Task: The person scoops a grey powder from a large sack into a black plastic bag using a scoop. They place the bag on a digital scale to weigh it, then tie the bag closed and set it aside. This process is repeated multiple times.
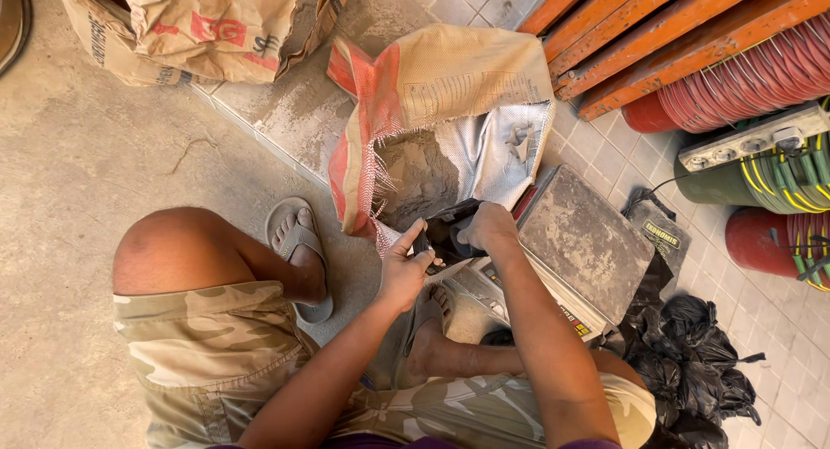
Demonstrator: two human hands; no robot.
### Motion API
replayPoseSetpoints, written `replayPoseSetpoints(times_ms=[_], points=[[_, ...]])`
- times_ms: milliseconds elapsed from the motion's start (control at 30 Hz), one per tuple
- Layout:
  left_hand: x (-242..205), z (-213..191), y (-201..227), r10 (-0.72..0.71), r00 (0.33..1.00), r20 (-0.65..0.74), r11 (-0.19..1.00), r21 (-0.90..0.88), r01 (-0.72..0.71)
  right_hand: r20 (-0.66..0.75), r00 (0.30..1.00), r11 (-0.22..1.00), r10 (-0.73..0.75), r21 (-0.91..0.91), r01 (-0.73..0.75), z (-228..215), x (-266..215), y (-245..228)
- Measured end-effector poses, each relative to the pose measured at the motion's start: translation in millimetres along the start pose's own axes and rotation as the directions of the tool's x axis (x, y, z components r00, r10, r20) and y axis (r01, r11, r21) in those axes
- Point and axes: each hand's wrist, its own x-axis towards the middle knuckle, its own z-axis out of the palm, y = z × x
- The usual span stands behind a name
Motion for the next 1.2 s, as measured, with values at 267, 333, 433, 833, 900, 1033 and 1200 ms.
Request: replayPoseSetpoints(times_ms=[267,333,433,833,900,1033,1200], points=[[25.3,-26.5,-5.9,-0.079,0.996,-0.032,0.962,0.258,0.085,-0.061,0.995,0.962,-0.076,0.259,0.09,0.0,-9.9,-10.4],[20.3,-24.1,-5.3,-0.08,0.996,-0.029,0.963,0.257,0.085,-0.116,0.989,0.965,-0.096,0.231,0.121,11.1,-14.7,-5.1],[17.9,-18.9,0.0,-0.028,1.0,0.001,0.968,0.248,0.026,-0.247,0.927,0.958,-0.283,-0.027,0.285,37.0,-11.0,11.7],[8.0,-14.5,-37.0,-0.038,0.999,0.01,0.988,0.153,0.036,-0.771,0.184,0.726,-0.609,-0.448,0.522,93.1,-2.2,39.0],[6.3,-13.2,-21.0,-0.071,0.996,-0.044,0.985,0.153,0.077,-0.785,0.205,0.741,-0.584,-0.412,0.531,88.2,-4.3,40.1],[16.2,-18.0,-34.8,-0.079,0.995,-0.066,0.981,0.172,0.09,-0.802,0.302,0.772,-0.515,-0.282,0.569,67.6,-7.1,31.2],[24.4,-22.6,-23.9,-0.028,0.994,-0.103,0.968,0.245,0.053,-0.354,0.935,0.635,0.012,0.725,0.266,-3.9,-28.4,6.0]])
